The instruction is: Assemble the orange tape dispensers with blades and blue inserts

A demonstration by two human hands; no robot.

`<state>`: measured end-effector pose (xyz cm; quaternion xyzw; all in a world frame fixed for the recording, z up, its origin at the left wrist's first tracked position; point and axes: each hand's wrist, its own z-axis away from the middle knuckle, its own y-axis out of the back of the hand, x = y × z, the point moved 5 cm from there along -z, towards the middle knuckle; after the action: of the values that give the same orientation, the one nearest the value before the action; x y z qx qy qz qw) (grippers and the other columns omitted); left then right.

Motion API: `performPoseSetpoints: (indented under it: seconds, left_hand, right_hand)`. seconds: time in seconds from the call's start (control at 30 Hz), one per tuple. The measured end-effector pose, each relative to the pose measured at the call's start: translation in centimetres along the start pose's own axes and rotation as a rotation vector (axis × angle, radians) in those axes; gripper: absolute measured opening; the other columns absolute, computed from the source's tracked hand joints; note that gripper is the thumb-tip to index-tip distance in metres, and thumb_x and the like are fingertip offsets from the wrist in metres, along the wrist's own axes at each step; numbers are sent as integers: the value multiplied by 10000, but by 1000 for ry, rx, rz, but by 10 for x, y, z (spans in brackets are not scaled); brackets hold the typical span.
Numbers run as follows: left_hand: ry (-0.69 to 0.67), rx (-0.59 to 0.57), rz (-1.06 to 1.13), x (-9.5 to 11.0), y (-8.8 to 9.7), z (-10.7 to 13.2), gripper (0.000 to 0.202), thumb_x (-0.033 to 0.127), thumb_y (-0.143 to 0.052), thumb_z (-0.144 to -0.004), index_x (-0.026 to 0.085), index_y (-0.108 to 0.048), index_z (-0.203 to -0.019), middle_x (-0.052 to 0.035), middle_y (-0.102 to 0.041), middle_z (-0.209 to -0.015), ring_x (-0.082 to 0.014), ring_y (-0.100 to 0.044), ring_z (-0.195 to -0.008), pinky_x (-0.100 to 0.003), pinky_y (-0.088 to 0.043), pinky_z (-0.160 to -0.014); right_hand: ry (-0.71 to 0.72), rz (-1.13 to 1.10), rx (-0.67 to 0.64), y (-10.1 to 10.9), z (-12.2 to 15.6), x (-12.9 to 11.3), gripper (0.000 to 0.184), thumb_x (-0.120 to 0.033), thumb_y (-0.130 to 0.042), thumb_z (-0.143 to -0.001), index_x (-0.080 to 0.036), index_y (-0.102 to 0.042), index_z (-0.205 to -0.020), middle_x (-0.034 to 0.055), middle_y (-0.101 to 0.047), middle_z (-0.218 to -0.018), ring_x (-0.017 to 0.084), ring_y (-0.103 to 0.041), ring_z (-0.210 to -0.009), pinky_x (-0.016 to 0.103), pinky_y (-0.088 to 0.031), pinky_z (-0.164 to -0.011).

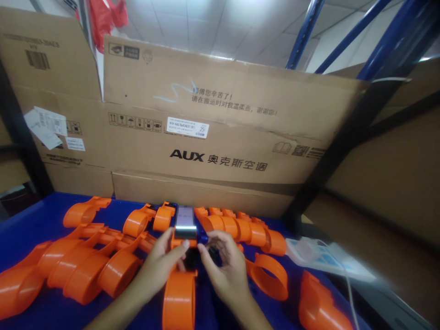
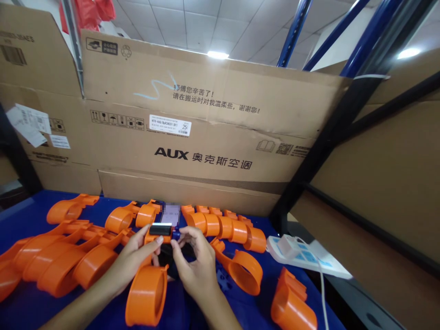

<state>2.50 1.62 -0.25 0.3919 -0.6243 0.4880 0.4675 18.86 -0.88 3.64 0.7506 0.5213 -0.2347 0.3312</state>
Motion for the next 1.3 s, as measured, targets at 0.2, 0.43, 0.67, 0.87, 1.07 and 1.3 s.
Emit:
performPoseSetpoints:
  seconds: [0.2,0.43,0.67,0.87,1.07,1.3]
  left_hand:
    - [13,22,12,-2,2,-3,323,449,-714,-853,196,-603,-1020,22,-587,-734,-131,-577,-609,-257,-498,-592]
    - [7,27,42,-5,3,-4,323,453,-724,-844,195,-610,-1002,17,-595,-728,-137,-580,-617,-252,-494,-583]
    - [-15,17,61,-6,4,-6,291,426,-724,-853,187,-622,-985,16,-588,-713,-127,-567,-610,-238,-484,-583]
    - [-28,28,62,-7,5,-3,250,404,-723,-860,187,-638,-952,14,-593,-710,-122,-564,-632,-222,-475,-604]
    - [-33,34,105,-3,6,-4,269,378,-734,-856,186,-654,-1026,15,-608,-705,-125,-576,-627,-228,-491,-605]
    - [158,-99,215,-4,-2,-3,373,376,-743,-851,147,-653,-1131,-79,-734,-827,-161,-675,-595,-276,-549,-599]
  right_hand:
    - [102,73,-62,1,-6,-8,132,-133,-615,-916,-218,-640,-1014,52,-661,-934,195,-665,-858,324,-550,-783]
    - [125,85,-93,0,-3,-7,116,-112,-589,-927,-217,-619,-965,67,-665,-977,201,-658,-907,327,-527,-800]
    - [133,97,-92,-1,-4,-8,93,-116,-609,-935,-207,-626,-934,62,-658,-922,191,-655,-853,319,-528,-776]
    - [196,113,-78,-3,-2,-13,118,-86,-609,-931,-199,-634,-908,75,-668,-933,190,-666,-859,314,-540,-764]
    - [188,101,-86,-1,-4,-17,140,-97,-620,-928,-208,-694,-975,88,-697,-1023,205,-681,-935,325,-543,-818]
    - [-103,-153,-49,7,-7,-4,161,-306,-605,-969,-247,-681,-1097,65,-680,-987,222,-657,-935,345,-530,-843]
